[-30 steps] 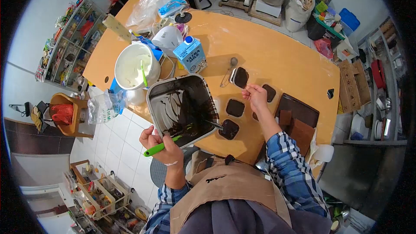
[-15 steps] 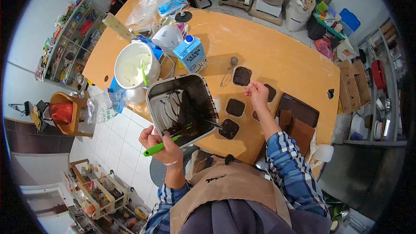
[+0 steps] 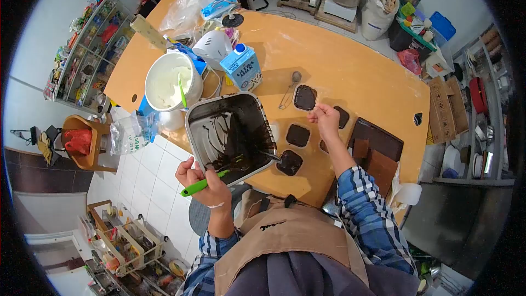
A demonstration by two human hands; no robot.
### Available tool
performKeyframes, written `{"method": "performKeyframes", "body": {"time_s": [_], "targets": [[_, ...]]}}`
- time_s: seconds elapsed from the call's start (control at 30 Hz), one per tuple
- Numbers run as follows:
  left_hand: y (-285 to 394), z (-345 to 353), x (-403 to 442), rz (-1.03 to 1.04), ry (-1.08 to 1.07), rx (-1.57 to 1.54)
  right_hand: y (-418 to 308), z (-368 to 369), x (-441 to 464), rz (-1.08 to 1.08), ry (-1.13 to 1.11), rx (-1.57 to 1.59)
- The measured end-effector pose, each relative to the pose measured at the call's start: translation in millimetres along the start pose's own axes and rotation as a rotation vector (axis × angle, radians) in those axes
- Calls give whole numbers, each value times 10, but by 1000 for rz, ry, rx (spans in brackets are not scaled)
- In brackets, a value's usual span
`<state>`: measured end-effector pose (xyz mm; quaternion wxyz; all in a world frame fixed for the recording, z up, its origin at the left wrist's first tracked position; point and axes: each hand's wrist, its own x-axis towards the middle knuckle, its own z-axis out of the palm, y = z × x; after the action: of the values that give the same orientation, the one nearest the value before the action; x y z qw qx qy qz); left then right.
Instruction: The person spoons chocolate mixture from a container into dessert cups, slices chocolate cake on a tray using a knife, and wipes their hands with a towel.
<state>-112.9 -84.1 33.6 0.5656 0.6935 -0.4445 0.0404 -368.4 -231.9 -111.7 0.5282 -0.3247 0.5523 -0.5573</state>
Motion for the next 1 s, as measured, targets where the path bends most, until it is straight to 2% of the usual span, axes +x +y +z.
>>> {"method": "performKeyframes", "body": {"time_s": [0.17,0.27,0.37,0.57,0.67,1.0], "targets": [[-131,-28,-16,45,-7,44,-44,29,-15,130,1,93],[-146,-35,16,171,-5,82,-85,46,-23,232,34,146],[-132,-20,-15,42,9,0,-101,24,-11,301,22,168],[-130,-16,17,111,7,40,-124,15,-25,379,-4,228],[-105,-11,5,24,3,-3,-118,10,-17,429,-1,241],[-139,-19,14,91,-14,57,-102,1,-5,484,38,269]]}}
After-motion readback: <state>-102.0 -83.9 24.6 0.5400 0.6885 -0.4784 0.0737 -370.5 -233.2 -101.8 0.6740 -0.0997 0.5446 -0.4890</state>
